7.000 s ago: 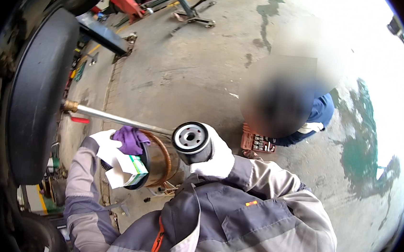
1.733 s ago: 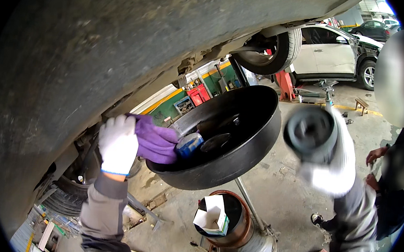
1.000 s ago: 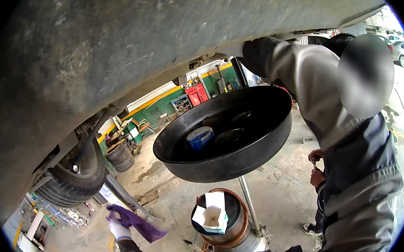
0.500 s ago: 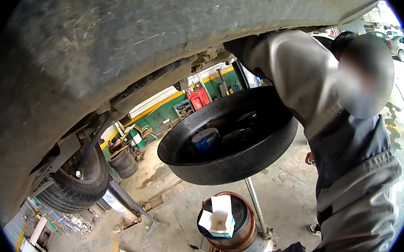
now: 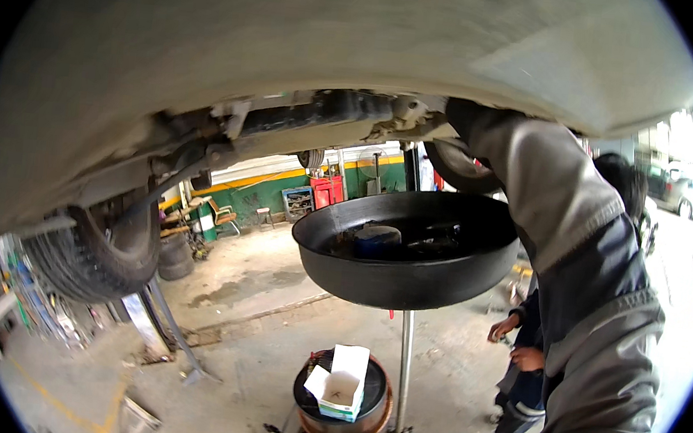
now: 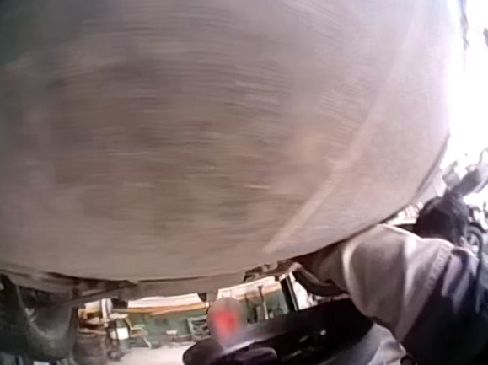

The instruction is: The person removes an oil filter from the underside of a raised car, then installs a new oil filter by hand. The person also wipes the engine area with a cloth and positions an oil drain pan beneath the vehicle.

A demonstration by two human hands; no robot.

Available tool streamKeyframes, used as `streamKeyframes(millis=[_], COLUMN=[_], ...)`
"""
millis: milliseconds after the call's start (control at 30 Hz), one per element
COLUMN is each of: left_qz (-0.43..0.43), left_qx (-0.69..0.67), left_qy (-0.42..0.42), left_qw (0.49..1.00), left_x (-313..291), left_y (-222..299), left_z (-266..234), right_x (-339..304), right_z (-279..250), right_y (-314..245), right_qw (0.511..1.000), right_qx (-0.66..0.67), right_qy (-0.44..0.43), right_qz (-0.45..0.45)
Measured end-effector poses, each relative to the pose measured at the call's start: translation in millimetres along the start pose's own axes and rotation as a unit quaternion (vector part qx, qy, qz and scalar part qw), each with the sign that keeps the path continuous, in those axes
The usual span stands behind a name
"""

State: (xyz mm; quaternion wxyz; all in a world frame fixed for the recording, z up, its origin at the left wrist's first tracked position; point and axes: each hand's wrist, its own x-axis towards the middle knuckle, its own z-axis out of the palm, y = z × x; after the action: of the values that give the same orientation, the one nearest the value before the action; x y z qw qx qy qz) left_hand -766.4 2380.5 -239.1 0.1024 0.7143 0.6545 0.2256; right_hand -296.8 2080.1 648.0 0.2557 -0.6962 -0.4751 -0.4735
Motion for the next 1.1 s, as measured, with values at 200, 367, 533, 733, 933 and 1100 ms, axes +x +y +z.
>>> streamKeyframes(millis=[200,367,533,733,933,1100], left_qz=[-0.255,-0.195,-0.209,-0.259,-0.245,-0.260], left_qx=[-0.472,-0.686,-0.747,-0.739,-0.718,-0.735], left_qy=[-0.032,-0.002,0.039,0.054,0.044,0.031], left_qw=[0.843,0.701,0.630,0.620,0.650,0.626], left_x=[-81,-71,-104,-102,-94,-106], left_y=[32,16,24,16,-3,-21], left_z=[24,23,14,-22,-14,-4], right_x=[10,30,23,32,8,38], right_z=[20,0,-8,-27,-2,-11], right_y=[-3,6,6,-13,-22,27], right_qw=[0.997,0.994,0.988,0.990,0.986,0.997], right_qx=[-0.073,-0.107,-0.152,-0.090,-0.104,-0.075], right_qy=[-0.020,0.003,-0.012,-0.100,-0.003,0.005], right_qz=[-0.010,0.008,0.005,0.045,-0.127,0.013])
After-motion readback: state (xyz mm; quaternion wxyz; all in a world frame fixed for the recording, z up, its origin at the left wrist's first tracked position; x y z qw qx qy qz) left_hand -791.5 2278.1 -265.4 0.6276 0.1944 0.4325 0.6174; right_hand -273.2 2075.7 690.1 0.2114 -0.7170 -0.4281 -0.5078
